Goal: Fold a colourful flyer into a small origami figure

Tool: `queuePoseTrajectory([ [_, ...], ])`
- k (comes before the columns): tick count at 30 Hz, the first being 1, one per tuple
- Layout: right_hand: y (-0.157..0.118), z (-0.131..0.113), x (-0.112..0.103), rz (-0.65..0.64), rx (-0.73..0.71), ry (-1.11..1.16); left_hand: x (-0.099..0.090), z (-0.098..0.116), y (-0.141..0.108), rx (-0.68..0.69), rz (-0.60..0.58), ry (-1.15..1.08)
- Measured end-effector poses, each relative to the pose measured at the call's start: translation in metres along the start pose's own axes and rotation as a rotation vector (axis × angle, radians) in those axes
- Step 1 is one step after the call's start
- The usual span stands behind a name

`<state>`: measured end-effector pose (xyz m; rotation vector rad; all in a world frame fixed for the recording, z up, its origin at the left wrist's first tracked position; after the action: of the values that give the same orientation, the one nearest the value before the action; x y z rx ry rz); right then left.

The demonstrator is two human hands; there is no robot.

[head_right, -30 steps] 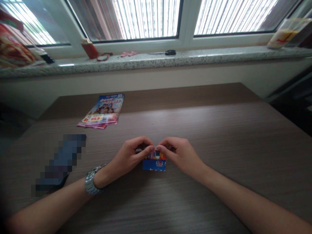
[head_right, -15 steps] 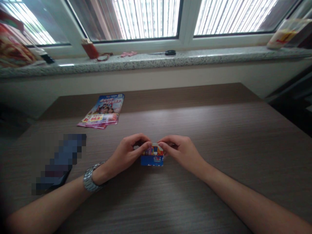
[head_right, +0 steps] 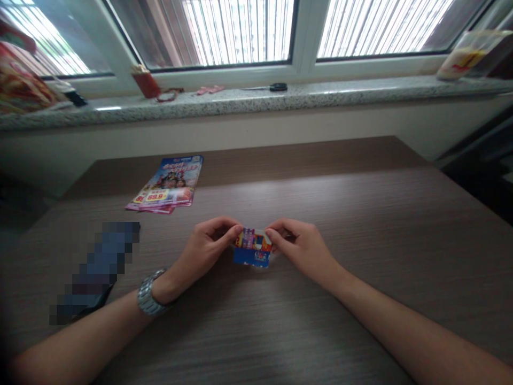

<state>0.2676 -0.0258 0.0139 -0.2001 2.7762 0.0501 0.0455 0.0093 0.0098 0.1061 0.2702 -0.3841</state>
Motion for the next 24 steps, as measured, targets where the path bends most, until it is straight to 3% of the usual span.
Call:
queuePoseTrajectory([
  [16, -0.003, -0.009, 0.014, -0.127, -0.040, 0.052, 0.007, 0.015, -0.005, 0.065, -0.125, 0.081],
  [20, 0.000, -0.006, 0.011, -0.079, -0.031, 0.038, 0.007, 0.016, -0.006, 0.062, -0.125, 0.063],
  [24, 0.003, 0.000, 0.005, 0.046, 0.000, 0.071, 0.008, 0.014, -0.006, 0.071, -0.126, 0.032],
])
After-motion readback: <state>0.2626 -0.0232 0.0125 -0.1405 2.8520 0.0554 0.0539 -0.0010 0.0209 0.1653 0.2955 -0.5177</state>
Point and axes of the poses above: each hand's wrist, its own y-axis towards the middle knuckle, its own x-axis out of the palm, z = x × y, the point moved 2 cm from there along y, towards the middle knuckle, and after that the axes turned 1 degree about y, right-handed, at the moved point
